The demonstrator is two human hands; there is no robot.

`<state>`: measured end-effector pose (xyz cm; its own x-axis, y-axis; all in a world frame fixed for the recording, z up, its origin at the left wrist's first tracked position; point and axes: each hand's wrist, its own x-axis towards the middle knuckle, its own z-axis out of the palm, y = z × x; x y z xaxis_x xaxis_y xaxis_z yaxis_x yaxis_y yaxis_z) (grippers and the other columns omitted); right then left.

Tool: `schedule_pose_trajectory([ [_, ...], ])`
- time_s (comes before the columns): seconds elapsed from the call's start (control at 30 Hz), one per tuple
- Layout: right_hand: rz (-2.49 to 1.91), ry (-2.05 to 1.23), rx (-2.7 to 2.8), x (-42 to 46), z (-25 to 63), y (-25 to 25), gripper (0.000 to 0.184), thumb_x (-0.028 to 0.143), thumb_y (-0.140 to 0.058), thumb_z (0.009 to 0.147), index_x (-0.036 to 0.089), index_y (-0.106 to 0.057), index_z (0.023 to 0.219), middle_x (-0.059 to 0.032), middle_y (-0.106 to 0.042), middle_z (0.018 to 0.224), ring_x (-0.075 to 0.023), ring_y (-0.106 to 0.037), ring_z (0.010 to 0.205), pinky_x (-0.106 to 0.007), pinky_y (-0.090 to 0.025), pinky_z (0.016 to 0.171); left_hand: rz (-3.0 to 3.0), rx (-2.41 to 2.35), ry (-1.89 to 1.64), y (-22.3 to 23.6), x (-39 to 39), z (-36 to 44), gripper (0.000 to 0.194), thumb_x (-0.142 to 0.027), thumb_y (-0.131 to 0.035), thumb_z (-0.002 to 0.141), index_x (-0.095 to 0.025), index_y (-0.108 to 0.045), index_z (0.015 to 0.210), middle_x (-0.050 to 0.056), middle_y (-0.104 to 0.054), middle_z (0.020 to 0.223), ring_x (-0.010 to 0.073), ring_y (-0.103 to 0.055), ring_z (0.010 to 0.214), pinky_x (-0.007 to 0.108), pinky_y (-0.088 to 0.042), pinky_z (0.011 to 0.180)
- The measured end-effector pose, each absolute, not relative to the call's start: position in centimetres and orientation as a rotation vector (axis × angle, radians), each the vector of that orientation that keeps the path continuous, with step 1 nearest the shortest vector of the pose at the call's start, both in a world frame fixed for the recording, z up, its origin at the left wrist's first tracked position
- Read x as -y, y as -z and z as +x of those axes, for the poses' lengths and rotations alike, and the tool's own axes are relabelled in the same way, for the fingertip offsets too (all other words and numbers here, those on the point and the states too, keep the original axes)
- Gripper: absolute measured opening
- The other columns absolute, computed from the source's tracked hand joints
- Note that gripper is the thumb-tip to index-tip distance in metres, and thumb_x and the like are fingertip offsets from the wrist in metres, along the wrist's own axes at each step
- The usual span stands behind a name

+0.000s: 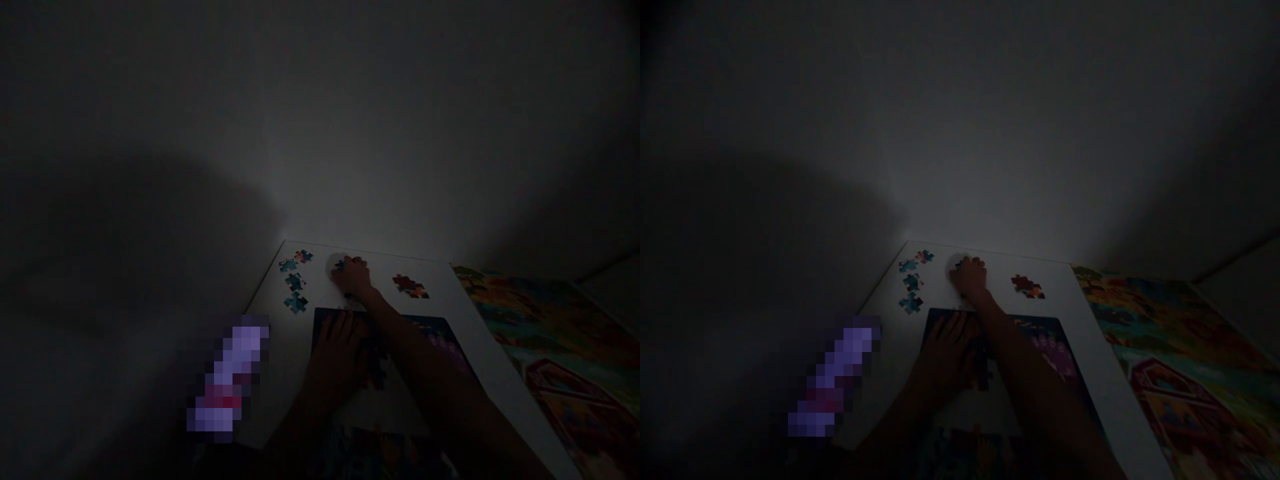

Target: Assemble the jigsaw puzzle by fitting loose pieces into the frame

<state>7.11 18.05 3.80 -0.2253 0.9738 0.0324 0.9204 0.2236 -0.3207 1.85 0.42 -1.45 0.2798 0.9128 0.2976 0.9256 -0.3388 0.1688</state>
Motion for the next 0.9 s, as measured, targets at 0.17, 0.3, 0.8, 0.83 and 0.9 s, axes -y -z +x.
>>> schedule_pose_trajectory([
  [0.17,-1.38,-0.441,2.534,-16.2,4.3,-3.9,0.048,0.034,-0.054,0.092,0.008,-0.053,0.132,-0.0211,-0.055,0.134,-0.0311,-0.05,0.125,-0.04,-0.038,0.103,-2.533,1.813,0.633,1.2,-0.4,1.7,0.047,-0.034,-0.038,0.099,-0.016,-0.046,0.142,0.01,-0.047,0.149,0.026,-0.035,0.142,0.05,-0.028,0.117],
  [0.3,-1.254,-0.561,2.611,-14.2,2.6,-4.0,0.032,0.03,-0.046,0.097,0.017,-0.062,0.121,-0.0105,-0.066,0.12,-0.0197,-0.061,0.11,-0.027,-0.044,0.093,-2.59,1.818,0.667,0.9,-0.4,1.5,0.046,-0.036,-0.042,0.098,-0.02,-0.048,0.14,0.009,-0.05,0.146,0.0259,-0.039,0.139,0.05,-0.025,0.118],
  [0.8,-1.701,-0.602,2.348,-6.1,-1.3,-5.2,0.035,0.014,-0.042,0.094,0.007,-0.053,0.126,-0.0256,-0.056,0.128,-0.0349,-0.052,0.119,-0.051,-0.042,0.093,-2.565,1.815,0.738,4.1,-2.2,1.0,0.049,-0.032,-0.046,0.093,-0.018,-0.051,0.139,0.012,-0.047,0.148,0.0294,-0.04,0.139,0.053,-0.029,0.115],
  [0.83,-1.739,-0.602,2.309,-6.1,-1.4,-5.3,0.033,0.013,-0.042,0.094,0.005,-0.054,0.124,-0.0257,-0.056,0.128,-0.0334,-0.053,0.118,-0.048,-0.043,0.093,-2.555,1.817,0.749,4.3,-2.3,1.0,0.048,-0.031,-0.045,0.093,-0.019,-0.052,0.139,0.011,-0.047,0.148,0.0292,-0.041,0.138,0.053,-0.028,0.115],
  [0.9,-1.796,-0.603,2.211,-6.0,-1.3,-5.2,0.03,0.015,-0.044,0.093,0.006,-0.056,0.12,-0.0238,-0.057,0.126,-0.0306,-0.054,0.116,-0.044,-0.043,0.093,-2.533,1.825,0.761,4.7,-2.5,0.9,0.046,-0.03,-0.044,0.093,-0.02,-0.053,0.137,0.01,-0.049,0.147,0.0289,-0.043,0.137,0.054,-0.027,0.115],
])
